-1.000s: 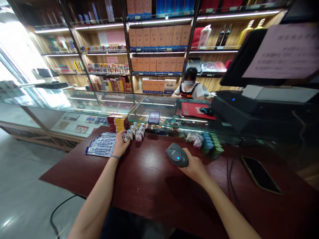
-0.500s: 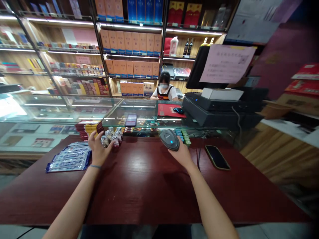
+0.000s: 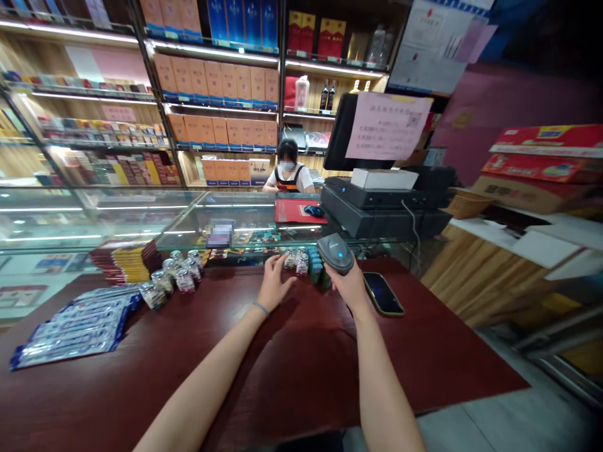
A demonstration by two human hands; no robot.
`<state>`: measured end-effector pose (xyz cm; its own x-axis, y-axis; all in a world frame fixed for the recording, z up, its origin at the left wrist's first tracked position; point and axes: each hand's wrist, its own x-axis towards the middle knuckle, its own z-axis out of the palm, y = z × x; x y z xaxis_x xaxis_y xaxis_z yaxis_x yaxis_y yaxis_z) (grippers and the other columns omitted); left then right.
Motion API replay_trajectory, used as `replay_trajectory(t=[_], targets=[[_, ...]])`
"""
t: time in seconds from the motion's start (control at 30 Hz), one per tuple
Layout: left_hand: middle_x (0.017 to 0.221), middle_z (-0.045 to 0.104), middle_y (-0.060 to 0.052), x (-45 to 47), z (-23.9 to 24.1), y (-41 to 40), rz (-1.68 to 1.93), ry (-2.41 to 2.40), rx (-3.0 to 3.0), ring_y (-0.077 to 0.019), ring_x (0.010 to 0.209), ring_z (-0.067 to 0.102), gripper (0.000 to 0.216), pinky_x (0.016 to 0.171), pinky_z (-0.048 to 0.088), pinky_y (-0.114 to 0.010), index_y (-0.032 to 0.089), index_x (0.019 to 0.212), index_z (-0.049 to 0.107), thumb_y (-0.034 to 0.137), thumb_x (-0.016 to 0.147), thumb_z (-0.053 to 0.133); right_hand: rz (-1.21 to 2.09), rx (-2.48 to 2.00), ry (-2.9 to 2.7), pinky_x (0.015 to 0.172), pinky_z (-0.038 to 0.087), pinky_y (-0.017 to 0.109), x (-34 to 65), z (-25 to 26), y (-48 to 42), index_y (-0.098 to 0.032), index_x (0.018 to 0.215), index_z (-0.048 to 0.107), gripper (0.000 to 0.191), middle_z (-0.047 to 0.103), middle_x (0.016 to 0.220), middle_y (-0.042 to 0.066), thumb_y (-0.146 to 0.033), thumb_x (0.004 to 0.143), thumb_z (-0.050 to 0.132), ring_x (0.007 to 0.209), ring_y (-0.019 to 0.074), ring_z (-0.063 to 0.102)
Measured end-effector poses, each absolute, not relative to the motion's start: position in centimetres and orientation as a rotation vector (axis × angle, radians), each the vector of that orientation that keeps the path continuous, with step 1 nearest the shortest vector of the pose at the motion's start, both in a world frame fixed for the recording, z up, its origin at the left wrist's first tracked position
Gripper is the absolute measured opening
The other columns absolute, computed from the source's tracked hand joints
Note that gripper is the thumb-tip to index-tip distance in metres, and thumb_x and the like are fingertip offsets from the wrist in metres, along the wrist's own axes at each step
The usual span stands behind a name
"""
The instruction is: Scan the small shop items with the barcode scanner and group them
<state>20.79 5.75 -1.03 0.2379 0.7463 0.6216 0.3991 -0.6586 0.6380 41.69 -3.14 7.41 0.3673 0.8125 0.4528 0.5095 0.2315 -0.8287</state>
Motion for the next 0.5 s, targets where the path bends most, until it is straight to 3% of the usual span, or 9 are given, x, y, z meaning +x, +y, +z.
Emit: replay_trajectory(t=[0.2, 0.4, 0.5], targets=[[0.142, 0.035, -0.012, 26.3, -3.0, 7.0, 1.263, 1.049, 2.053, -0.0282, 0.125, 0.054, 0.076, 0.117, 0.038, -0.052, 0.029, 0.149, 0.045, 0.014, 0.080, 0.072, 0.335, -1.388, -1.254, 0.062, 0.056, 0.034, 42.1, 7.4, -3.1, -0.024, 0.107, 0.059, 0.036, 0.076, 0.083, 0.005, -0.044, 0.080, 0.071, 0.081, 0.0278, 0.075], [0.124, 0.052, -0.011, 27.2, -3.0, 7.4, 1.343, 1.034, 2.002, -0.0262, 0.120, 0.056, 0.057, 0.111, 0.043, -0.049, 0.023, 0.134, 0.055, 0.003, 0.080, 0.061, 0.322, -1.404, -1.277, 0.062, 0.056, 0.034, 42.0, 7.7, -3.3, -0.024, 0.109, 0.059, 0.038, 0.075, 0.080, 0.004, -0.043, 0.079, 0.070, 0.082, 0.0285, 0.075], [0.118, 0.057, -0.011, 27.2, -2.9, 7.1, 1.404, 1.049, 1.962, -0.0268, 0.116, 0.057, 0.048, 0.107, 0.045, -0.048, 0.020, 0.123, 0.057, 0.004, 0.078, 0.064, 0.298, -1.425, -1.301, 0.062, 0.056, 0.034, 41.9, 7.8, -3.5, -0.024, 0.109, 0.058, 0.036, 0.075, 0.082, 0.005, -0.044, 0.081, 0.069, 0.082, 0.0286, 0.074]])
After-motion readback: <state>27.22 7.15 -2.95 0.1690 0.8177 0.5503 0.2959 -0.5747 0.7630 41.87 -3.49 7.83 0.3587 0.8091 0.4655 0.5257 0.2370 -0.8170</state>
